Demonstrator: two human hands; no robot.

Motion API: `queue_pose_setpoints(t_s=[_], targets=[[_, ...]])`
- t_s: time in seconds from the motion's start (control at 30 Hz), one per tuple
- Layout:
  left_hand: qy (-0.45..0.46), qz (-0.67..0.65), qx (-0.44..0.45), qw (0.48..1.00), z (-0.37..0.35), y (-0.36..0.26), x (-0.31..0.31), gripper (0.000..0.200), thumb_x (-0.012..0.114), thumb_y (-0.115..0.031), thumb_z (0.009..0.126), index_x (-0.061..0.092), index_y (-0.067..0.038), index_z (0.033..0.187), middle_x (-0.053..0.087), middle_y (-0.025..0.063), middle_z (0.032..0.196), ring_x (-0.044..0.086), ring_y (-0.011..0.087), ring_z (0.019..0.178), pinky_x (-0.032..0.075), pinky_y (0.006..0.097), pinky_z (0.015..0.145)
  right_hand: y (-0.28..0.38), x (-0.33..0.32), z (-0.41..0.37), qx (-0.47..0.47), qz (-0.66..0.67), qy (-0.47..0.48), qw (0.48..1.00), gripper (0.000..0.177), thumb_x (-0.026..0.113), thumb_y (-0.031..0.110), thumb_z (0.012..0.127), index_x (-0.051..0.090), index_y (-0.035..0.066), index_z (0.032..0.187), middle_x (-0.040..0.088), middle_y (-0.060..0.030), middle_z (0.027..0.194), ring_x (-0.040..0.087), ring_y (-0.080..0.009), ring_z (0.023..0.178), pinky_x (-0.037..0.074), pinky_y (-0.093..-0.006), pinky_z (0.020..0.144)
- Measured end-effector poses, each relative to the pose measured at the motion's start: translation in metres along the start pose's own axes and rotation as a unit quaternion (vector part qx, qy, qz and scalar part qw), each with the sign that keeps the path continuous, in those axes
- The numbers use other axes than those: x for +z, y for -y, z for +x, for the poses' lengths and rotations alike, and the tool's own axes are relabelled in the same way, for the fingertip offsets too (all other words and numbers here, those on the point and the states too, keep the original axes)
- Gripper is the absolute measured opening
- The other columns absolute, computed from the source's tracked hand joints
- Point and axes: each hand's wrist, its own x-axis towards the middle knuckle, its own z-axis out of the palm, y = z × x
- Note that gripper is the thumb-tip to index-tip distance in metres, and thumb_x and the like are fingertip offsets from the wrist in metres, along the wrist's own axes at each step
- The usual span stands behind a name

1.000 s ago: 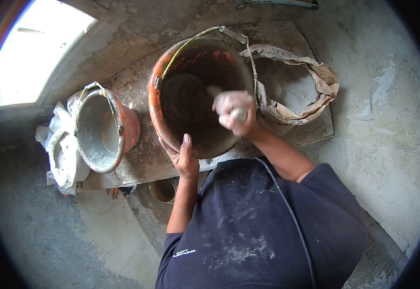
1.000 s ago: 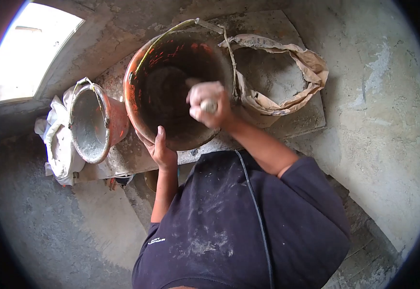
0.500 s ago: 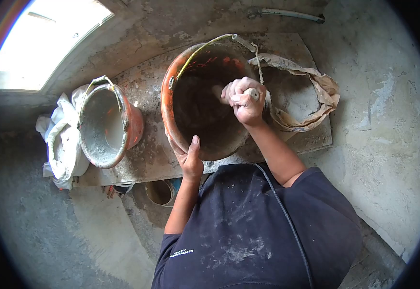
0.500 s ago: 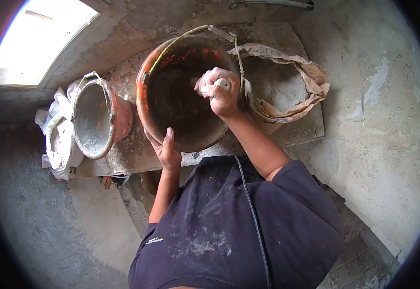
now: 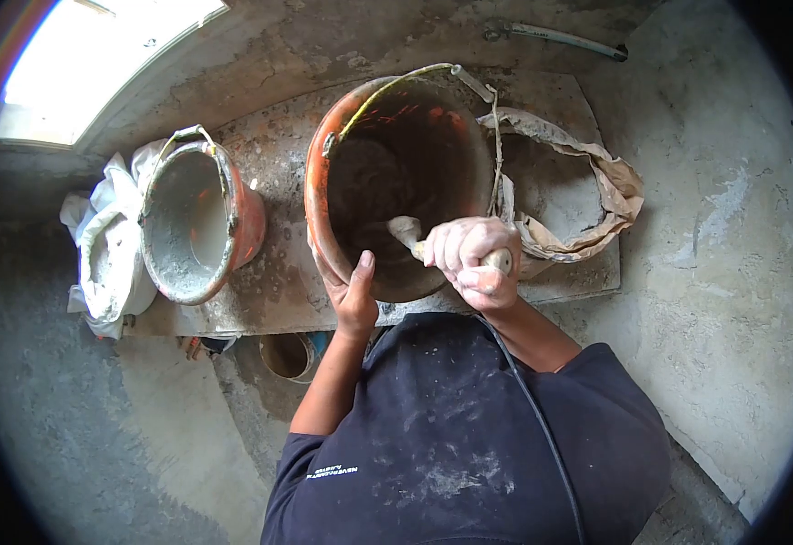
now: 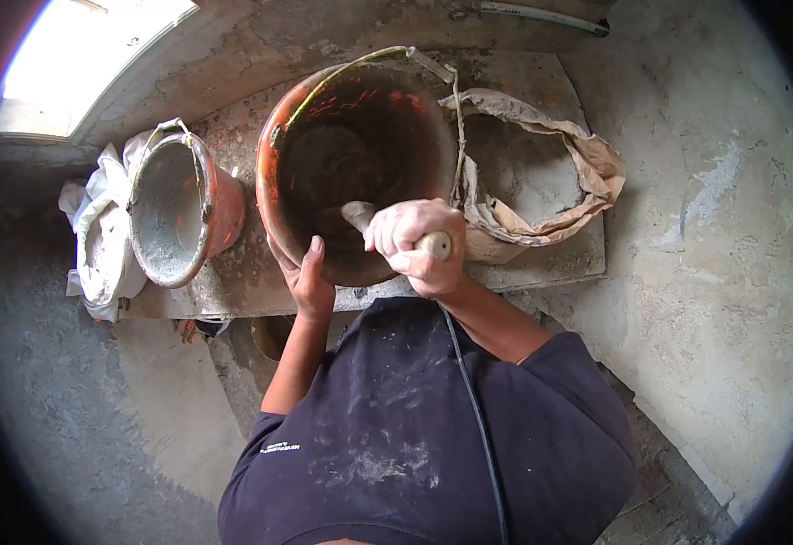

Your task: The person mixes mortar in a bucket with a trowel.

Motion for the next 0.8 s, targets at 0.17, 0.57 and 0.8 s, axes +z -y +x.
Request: queue_pose_setpoints(t_s=[0.17, 0.57, 0.8], targets=[[0.022, -0.021, 0.001, 1.0, 0.002, 0.002, -0.005, 0.083, 0.064, -0.009, 0.088, 0.023, 0.001, 0.16, 0.02, 0.0146, 0.167, 0.01, 0.0262, 0.157, 0.003, 0.0411, 0.126, -0.047, -0.038, 0.026, 0.043, -0.031, -0.091, 0.994, 0.015, 0.061, 0.008, 0.072, 0.047, 0.005, 0.067, 0.048, -0.0065, 0.054, 0.047, -0.017, 0.047, 0.051, -0.0386, 0.057], [-0.013, 0.023, 0.013, 1.0, 0.005, 0.006, -0.002, 0.076, 0.062, -0.006, 0.09, 0.028, 0.0, 0.158, 0.035, 0.0122, 0.158, 0.031, 0.0237, 0.148, 0.02, 0.0371, 0.122, -0.043, -0.036, 0.011, -0.076, -0.212, 0.063, 0.972, 0.014, 0.064, 0.003, 0.069, 0.05, 0.004, 0.065, 0.053, -0.0073, 0.058, 0.054, -0.0205, 0.051, 0.054, -0.0395, 0.058], [0.011, 0.044, 0.027, 0.999, 0.001, 0.0, -0.001, 0.076, 0.062, -0.005, 0.091, 0.027, -0.002, 0.159, 0.035, 0.0126, 0.159, 0.029, 0.0245, 0.149, 0.019, 0.0389, 0.123, 0.0, -0.005, -0.012, -0.005, -0.018, -0.015, 1.0, 0.016, 0.059, 0.005, 0.067, 0.044, 0.008, 0.062, 0.051, -0.005, 0.054, 0.046, -0.0171, 0.044, 0.048, -0.0364, 0.053]])
